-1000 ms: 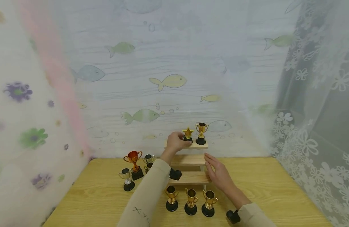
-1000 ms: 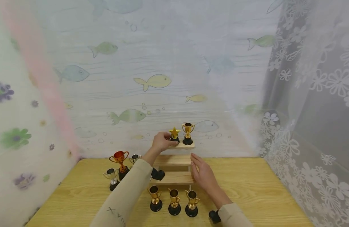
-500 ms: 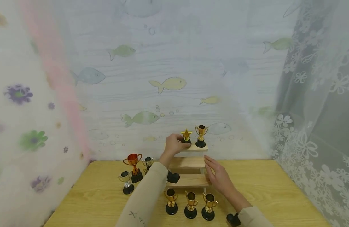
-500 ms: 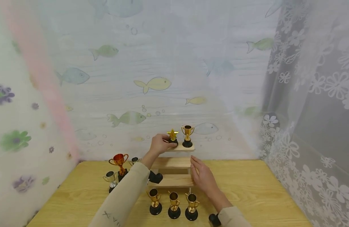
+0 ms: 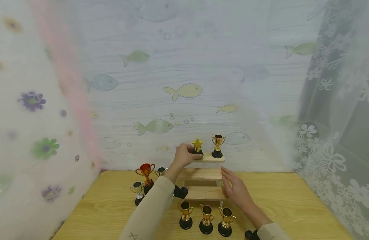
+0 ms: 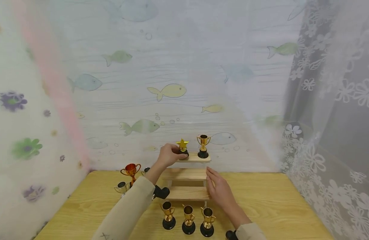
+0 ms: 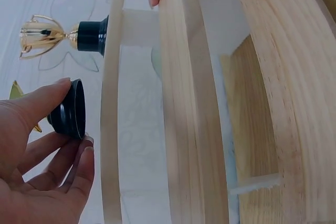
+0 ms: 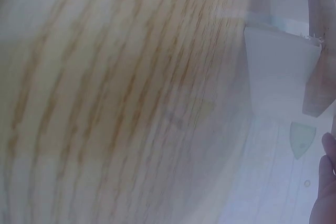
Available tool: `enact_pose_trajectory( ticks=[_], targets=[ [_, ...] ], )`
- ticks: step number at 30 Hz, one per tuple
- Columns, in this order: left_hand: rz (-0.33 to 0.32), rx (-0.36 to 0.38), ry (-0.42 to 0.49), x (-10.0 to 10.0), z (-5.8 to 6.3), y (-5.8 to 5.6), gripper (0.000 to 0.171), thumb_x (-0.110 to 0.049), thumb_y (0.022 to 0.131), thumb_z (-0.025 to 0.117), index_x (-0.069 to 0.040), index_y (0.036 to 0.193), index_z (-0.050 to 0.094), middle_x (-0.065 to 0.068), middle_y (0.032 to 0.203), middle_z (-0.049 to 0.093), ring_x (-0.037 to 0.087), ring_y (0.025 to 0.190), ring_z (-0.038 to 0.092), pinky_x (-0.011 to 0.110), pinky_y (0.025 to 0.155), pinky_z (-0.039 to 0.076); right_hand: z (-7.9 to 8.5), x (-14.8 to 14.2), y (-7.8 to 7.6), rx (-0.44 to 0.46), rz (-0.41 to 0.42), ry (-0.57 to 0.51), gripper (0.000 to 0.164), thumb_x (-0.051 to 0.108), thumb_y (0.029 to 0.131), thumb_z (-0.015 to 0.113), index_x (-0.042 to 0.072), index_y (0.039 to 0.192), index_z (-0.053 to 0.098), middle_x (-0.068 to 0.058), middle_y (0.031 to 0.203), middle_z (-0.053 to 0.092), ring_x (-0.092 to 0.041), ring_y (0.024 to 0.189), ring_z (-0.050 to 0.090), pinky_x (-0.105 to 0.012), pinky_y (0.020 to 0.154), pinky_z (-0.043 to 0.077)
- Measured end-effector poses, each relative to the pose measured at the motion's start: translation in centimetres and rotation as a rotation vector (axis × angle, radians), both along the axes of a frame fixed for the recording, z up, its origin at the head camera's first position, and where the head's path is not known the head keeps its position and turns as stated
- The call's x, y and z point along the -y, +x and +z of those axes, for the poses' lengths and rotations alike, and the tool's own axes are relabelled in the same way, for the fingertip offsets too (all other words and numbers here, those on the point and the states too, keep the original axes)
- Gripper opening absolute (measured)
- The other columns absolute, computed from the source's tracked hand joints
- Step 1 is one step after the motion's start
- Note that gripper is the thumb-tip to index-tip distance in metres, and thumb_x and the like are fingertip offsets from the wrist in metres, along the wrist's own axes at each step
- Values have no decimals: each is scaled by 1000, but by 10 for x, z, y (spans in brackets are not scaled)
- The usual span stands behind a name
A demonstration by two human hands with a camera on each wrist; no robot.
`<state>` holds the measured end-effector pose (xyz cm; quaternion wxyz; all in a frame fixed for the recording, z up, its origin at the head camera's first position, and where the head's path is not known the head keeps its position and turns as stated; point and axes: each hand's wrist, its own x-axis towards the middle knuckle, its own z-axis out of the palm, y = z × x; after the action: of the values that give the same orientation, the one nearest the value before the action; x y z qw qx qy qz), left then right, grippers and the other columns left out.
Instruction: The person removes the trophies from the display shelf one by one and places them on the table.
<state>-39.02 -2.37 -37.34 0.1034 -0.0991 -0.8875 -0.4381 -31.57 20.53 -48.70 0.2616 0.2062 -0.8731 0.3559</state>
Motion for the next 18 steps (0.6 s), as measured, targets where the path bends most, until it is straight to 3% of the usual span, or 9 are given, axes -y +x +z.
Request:
enact_pose_trajectory(
  ticks=[9,18],
  targets=[
    [-12,-6,-13,17,4,18,32,-23,83,88,-1,103,77,10,95,73,29,94,67,45,84,56,0,5,4,8,-10,4,36,12,107,53,-10,136,59,-21,147,55,-42,134,52,-57,106,43],
    [-37,-25,-30,31,5,26,36,-25,83,87,0,108,76,11,99,73,29,96,68,46,84,57,2,0,1,0,-1,8,37,13,108,52,-9,137,59,-20,148,54,-42,134,52,-56,106,44]
  ],
)
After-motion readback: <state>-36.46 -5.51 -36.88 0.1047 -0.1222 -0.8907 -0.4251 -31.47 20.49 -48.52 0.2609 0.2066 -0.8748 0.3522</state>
